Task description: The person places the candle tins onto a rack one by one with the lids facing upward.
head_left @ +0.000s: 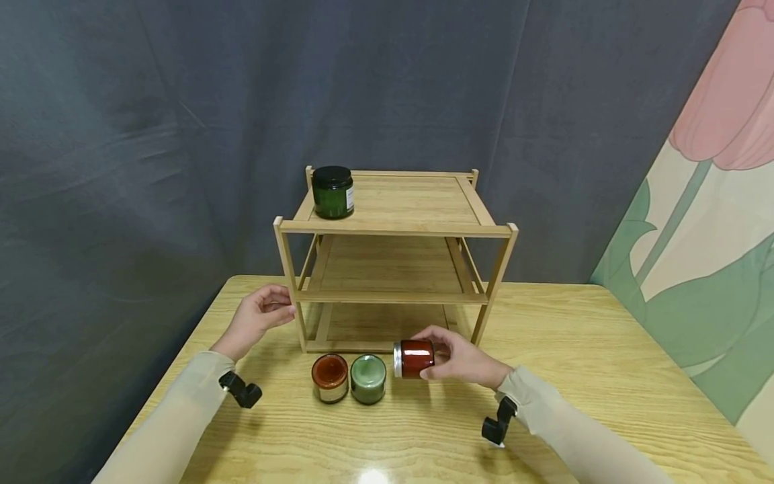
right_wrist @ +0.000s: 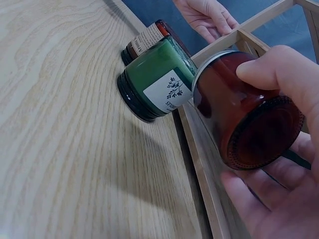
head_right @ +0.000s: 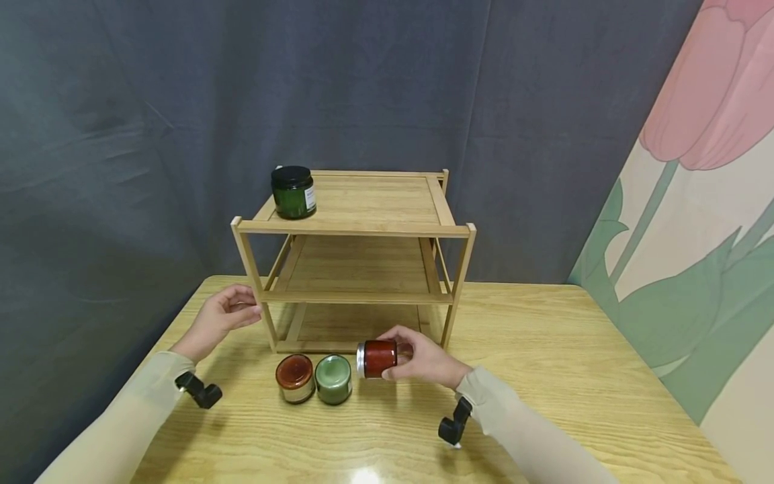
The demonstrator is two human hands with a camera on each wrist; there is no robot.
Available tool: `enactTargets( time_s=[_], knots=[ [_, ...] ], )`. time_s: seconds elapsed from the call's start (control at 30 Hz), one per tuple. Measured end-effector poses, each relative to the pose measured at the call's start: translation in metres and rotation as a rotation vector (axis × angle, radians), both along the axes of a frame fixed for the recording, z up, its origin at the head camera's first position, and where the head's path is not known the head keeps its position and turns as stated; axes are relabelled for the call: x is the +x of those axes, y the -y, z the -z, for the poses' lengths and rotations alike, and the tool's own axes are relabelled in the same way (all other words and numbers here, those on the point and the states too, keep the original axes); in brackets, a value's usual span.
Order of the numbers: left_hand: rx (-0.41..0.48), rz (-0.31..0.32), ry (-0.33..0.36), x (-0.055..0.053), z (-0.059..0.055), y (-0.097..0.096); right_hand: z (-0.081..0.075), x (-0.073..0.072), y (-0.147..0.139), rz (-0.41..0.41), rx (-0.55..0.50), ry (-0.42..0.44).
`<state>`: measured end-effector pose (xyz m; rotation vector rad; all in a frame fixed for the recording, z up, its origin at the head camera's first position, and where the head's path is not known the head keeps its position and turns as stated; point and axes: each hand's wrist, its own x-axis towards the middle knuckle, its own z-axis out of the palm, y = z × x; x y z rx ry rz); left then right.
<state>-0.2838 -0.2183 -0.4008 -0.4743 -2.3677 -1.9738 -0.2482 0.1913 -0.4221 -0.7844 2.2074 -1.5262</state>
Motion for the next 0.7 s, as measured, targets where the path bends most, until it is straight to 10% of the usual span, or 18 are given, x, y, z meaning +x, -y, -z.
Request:
enactTargets(
  time_s=[0.7],
  knots=[
    [-0.003, -0.008, 0.013, 0.0, -0.0004, -0.0008, 0.0023, -0.0017, -0.0003, 0.037, 0.015, -0.027]
  ],
)
